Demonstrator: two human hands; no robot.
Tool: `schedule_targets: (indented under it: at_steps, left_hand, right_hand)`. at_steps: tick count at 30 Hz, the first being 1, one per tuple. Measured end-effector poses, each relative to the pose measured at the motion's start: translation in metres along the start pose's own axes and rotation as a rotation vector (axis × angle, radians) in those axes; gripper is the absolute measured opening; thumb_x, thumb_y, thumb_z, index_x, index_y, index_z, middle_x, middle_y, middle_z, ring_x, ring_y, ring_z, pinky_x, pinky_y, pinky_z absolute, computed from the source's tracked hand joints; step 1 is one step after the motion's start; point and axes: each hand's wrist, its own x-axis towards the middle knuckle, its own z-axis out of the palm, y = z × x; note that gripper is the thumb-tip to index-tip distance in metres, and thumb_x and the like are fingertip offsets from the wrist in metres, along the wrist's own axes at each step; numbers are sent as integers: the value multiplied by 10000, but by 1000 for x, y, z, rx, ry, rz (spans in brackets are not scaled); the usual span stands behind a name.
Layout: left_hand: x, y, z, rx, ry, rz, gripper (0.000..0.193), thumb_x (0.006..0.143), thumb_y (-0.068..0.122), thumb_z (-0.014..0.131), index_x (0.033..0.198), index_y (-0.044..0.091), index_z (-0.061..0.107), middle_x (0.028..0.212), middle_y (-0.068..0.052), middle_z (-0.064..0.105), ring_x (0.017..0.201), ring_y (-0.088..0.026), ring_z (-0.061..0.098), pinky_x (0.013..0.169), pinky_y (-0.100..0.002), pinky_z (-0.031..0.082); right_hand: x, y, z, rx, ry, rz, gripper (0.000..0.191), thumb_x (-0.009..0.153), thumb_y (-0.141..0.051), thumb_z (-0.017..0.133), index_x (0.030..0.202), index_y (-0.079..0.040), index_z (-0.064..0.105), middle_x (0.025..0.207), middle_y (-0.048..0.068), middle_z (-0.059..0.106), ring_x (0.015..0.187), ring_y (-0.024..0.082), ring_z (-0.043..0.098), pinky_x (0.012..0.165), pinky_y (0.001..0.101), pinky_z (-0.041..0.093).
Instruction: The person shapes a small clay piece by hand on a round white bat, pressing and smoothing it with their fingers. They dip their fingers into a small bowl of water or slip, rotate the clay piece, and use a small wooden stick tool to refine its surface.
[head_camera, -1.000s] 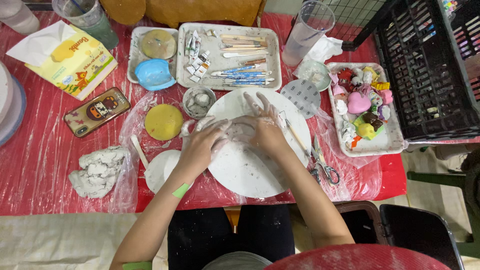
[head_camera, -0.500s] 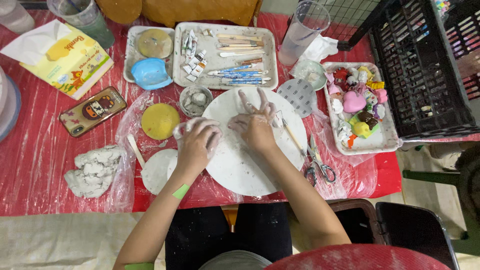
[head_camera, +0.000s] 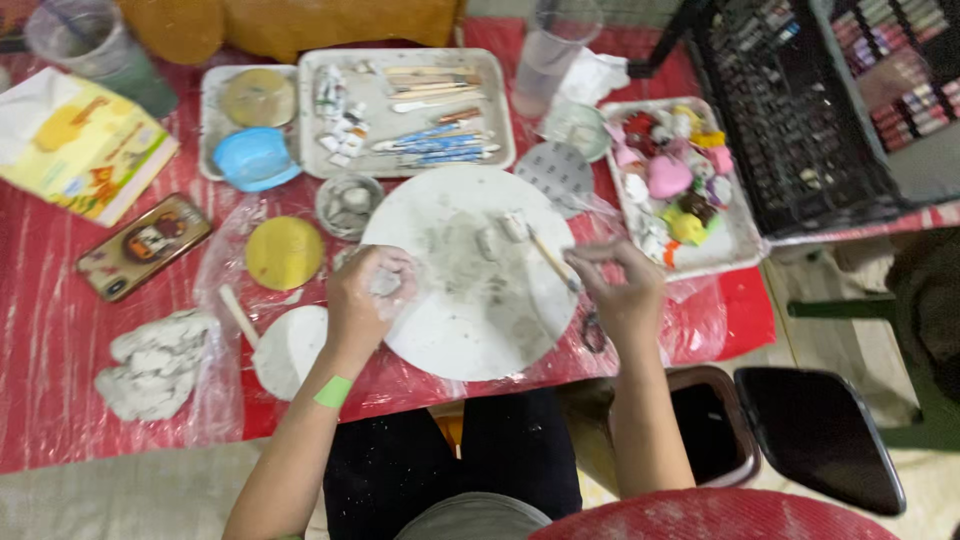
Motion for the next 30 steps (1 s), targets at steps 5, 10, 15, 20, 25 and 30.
schedule_targets:
  at_steps: [5,10,15,20,25,30]
  left_hand:
    - [-6,58,96,-188,-350,257,200,747,72,786,912,90,674,873,-69,729,831,-274,704,791,-409,527]
    - [-73,119,244,-287,-876,315,168,875,158,740,1032,110,707,755,-45,707,762,-276,696,858,-484,470]
    - [-143,137,364,69,-1155,450,174,968,332,678,939,198,783,786,-72,709,796,-296,695,915,-492,473]
    - [-159,116,376,349,-1069,755,221,969,114,535,980,182,745,839,-57,733,1002,-261,689,1208,-576,312]
    - [-130,132,290,170,-864,927,322,772,153,632,1073,144,745,1313,-81,628,1277,-292,541,1099,-542,354]
    - [-55,103,148,-237,-690,537,197,932,131,699,1123,106,739,1330,-57,679,1217,-274,627,1063,-444,456]
  right_hand:
    - [-85,26,-79,-171,160,296,124,835,-68,831,948,-46,785,912,51,787,841,131,737,797,270,551]
    - [-208,69,-138,-413,358,717,153,855,-182,829,965,-78,808,826,93,757,717,189,700,688,312,536]
    - [-292,131,-145,-631,459,611,174,1003,-211,700,1093,-114,812,1057,124,759,948,337,690,805,423,540]
    - [-312,150,-139,-777,354,947,226,875,-341,788,901,-117,799,954,115,786,934,312,709,858,417,555]
    - [-250,124,-136,-335,431,780,332,994,-91,527,1275,-132,699,1033,115,778,913,246,752,853,361,567]
    - [-153,74,-82,-296,336,377,382,920,52,567,1259,-83,684,1078,160,700,1012,294,713,857,383,560]
